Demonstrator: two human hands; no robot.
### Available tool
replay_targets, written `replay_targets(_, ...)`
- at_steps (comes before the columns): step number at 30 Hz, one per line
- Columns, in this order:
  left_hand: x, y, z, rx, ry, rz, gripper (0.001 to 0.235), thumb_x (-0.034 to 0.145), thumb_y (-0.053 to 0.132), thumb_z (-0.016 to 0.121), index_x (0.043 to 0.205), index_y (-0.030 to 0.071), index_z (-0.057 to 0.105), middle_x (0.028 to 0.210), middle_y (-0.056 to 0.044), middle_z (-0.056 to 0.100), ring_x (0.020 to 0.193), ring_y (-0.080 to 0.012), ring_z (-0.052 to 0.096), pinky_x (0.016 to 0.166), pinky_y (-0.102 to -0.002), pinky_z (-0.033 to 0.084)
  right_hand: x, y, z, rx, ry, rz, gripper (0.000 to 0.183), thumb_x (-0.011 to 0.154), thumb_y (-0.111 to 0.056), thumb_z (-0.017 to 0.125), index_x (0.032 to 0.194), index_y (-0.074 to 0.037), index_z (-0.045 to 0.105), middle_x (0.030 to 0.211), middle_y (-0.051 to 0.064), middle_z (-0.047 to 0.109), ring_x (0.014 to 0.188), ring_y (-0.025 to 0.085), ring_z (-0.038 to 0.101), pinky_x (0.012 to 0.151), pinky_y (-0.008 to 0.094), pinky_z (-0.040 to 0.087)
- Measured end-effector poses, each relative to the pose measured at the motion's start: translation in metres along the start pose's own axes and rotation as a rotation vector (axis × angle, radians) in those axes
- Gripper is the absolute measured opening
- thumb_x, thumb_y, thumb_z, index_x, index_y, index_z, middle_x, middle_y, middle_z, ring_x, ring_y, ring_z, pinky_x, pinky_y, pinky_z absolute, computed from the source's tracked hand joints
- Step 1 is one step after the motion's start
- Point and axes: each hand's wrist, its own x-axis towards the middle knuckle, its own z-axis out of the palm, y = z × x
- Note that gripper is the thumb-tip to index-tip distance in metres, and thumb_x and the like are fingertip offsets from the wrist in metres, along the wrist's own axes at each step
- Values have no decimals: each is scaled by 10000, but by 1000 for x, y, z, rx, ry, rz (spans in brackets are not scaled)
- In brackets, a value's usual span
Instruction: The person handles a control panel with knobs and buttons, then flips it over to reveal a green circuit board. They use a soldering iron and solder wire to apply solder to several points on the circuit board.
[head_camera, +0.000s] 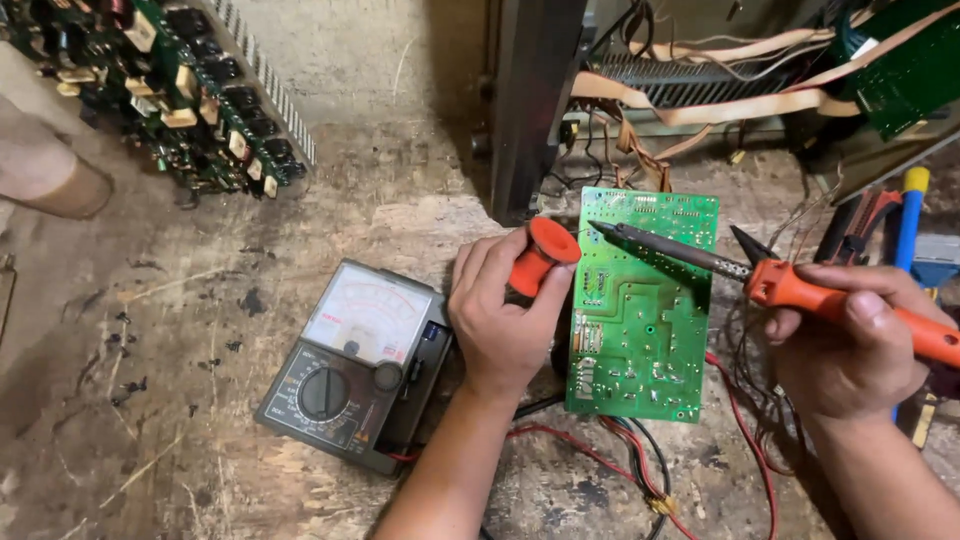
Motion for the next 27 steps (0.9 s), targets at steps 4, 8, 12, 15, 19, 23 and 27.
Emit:
replay_targets(4,-1,-1,1,6,-7,-17,253,633,90,652,841,-12,551,751,-117,567,675,-255,500,647,-344,399,2,4,-5,-19,7,0,256,714,-258,530,800,-18,549,661,136,521,411,173,500,354,226,417)
replay_targets(8,-1,-1,1,22,-17,-32,250,628,86,650,836,-12,554,741,-110,567,675,-243,501,648,-339,399,2,5,0,-79,37,-59,268,710,-268,510,776,-9,529,622,137,481,389,173,459,343,209,360)
replay_targets(12,0,0,1,23,-19,-13,236,632,90,636,821,-21,549,735,-119,567,658,-248,501,646,-347,401,3,7,-3,-74,37,-56,279,710,-270,495,770,1,525,586,131,464,388,171,460,337,203,363)
replay_targets(15,-1,-1,2,20,-18,-5,244,628,88,641,821,-30,550,739,-124,571,663,-250,506,647,-352,409,2,6,-3,-52,59,-17,272,698,-274,512,763,-10,533,581,125,474,374,168,453,338,209,371)
replay_targets(19,0,-1,3,20,-26,0,244,629,83,642,824,-32,551,740,-124,572,663,-240,505,644,-344,409,3,7,-4,-97,12,-43,280,723,-286,488,788,-16,522,585,134,472,389,168,461,363,210,358)
replay_targets(23,-2,-1,3,31,-32,-3,247,629,90,644,823,-32,552,733,-124,569,659,-241,500,633,-343,405,2,6,-2,-42,49,-26,256,715,-262,515,771,-12,529,609,127,478,381,182,449,328,225,360)
replay_targets(27,-2,-2,4,34,-47,-14,242,634,96,639,824,-26,554,716,-113,565,653,-223,496,622,-334,405,3,7,-1,-87,52,-69,256,720,-248,502,777,0,531,657,127,494,387,195,458,326,219,346)
